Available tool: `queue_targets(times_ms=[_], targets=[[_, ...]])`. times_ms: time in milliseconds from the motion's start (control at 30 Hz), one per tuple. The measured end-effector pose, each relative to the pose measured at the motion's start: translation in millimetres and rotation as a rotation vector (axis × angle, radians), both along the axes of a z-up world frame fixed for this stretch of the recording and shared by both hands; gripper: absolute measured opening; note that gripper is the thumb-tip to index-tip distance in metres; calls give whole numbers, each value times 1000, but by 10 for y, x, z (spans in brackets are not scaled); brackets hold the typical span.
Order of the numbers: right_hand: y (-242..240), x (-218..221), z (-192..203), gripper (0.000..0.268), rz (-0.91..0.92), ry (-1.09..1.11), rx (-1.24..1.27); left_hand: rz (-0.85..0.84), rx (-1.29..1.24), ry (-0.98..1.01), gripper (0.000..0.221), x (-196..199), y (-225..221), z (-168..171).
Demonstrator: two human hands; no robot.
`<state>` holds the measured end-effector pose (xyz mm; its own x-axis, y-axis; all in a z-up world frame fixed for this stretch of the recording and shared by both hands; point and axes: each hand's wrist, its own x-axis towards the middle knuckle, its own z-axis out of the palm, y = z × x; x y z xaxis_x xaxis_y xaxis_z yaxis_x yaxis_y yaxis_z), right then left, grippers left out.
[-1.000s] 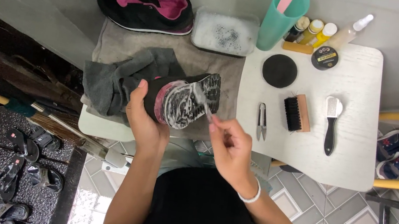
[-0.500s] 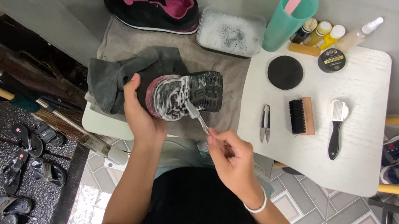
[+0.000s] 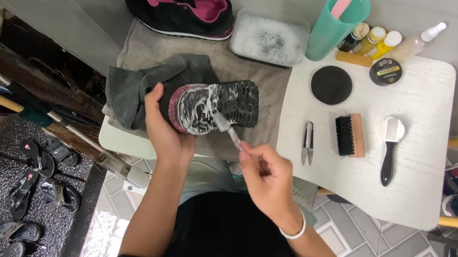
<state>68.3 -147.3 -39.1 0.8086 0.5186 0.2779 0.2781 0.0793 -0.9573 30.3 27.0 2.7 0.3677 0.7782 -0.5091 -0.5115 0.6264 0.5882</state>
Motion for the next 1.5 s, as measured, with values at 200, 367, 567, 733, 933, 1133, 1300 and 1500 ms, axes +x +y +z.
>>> queue_targets(times_ms=[200, 367, 567, 733, 933, 1133, 1300, 1500], targets=[[249, 192, 209, 8, -34, -60, 64, -30, 11, 9, 36, 18, -21, 19], [138, 46, 68, 7, 3, -39, 26, -32, 19, -3, 34, 35, 33, -125], [145, 196, 113, 7, -74, -56, 57, -28, -5, -11, 28, 65, -117, 165], [267, 104, 179, 10, -58, -132, 46, -10, 16, 23, 29, 99, -137, 310], [76, 100, 0, 8, -53, -6, 31, -35, -39, -15, 28, 106, -160, 402], [169, 313, 173, 8, -114, -129, 51, -32, -24, -58, 28, 181, -130, 366], [157, 110, 84, 8, -67, -110, -12, -27, 0, -62, 28, 208, -21, 136], [112, 331, 221, 9, -133, -124, 17, -19, -47, -72, 27, 221, -87, 277]])
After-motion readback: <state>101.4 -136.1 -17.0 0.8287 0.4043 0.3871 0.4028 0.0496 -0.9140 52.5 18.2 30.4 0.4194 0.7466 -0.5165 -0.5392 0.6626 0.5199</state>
